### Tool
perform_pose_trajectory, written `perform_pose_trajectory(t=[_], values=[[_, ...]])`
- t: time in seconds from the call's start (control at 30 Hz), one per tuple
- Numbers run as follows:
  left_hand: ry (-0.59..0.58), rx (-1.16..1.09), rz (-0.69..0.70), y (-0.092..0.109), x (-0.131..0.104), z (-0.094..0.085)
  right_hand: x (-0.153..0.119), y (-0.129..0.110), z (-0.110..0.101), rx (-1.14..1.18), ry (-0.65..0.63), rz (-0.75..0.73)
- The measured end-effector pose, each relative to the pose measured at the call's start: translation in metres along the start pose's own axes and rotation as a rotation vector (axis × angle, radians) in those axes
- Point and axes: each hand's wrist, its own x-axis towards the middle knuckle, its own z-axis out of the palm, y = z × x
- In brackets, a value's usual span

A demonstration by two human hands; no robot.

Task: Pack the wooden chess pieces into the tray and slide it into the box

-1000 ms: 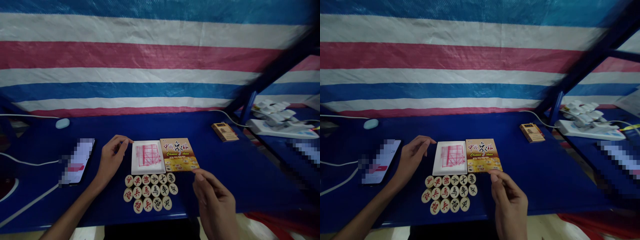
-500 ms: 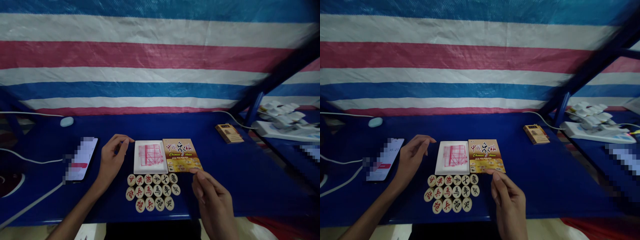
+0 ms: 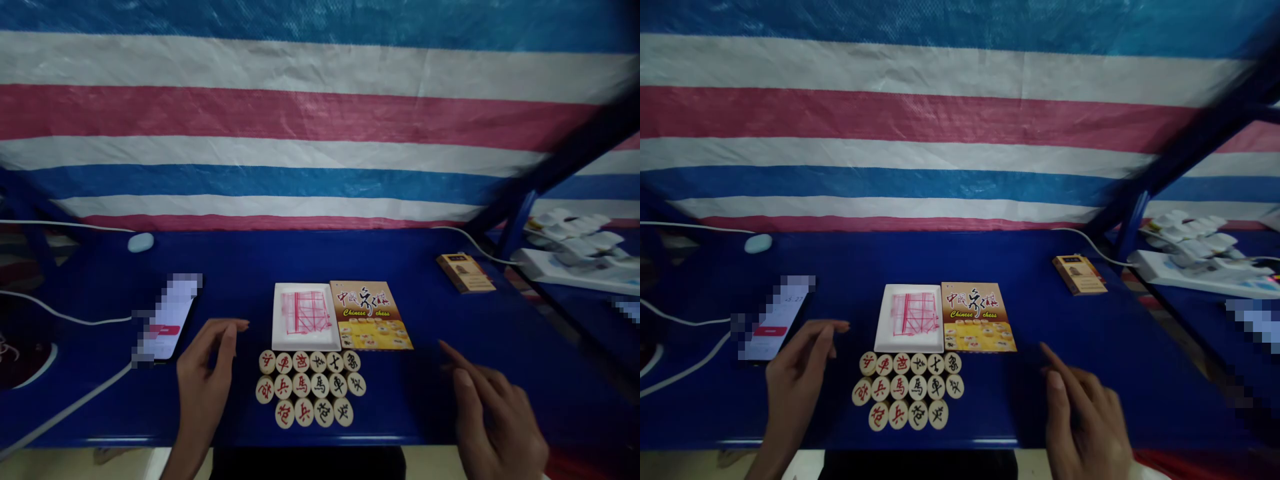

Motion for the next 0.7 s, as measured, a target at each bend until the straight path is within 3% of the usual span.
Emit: perform_pose_trajectory(t=[0.1, 0.23, 0.4, 0.57, 0.7], values=[[0.042, 0.032, -0.024, -0.008, -0.018, -0.003, 0.012, 0.023, -0.002, -0.316, -0.004, -0.173], [0.060, 0.000, -0.086, -0.010, -0.019, -0.004, 0.019, 0.034, 0.007, -0.510, -0.116, -0.230], [0.026, -0.039, -0.119, -0.015, -0.012, -0.003, 0.012, 0.038, 0.006, -0.533, -0.189, -0.309], [0.020, -0.037, -0.139, -0.015, -0.013, -0.003, -0.001, 0.047, -0.002, -0.568, -0.280, -0.523], [0.028, -0.043, -0.142, -0.016, -0.013, -0.003, -0.009, 0.040, -0.005, -0.516, -0.257, -0.589]])
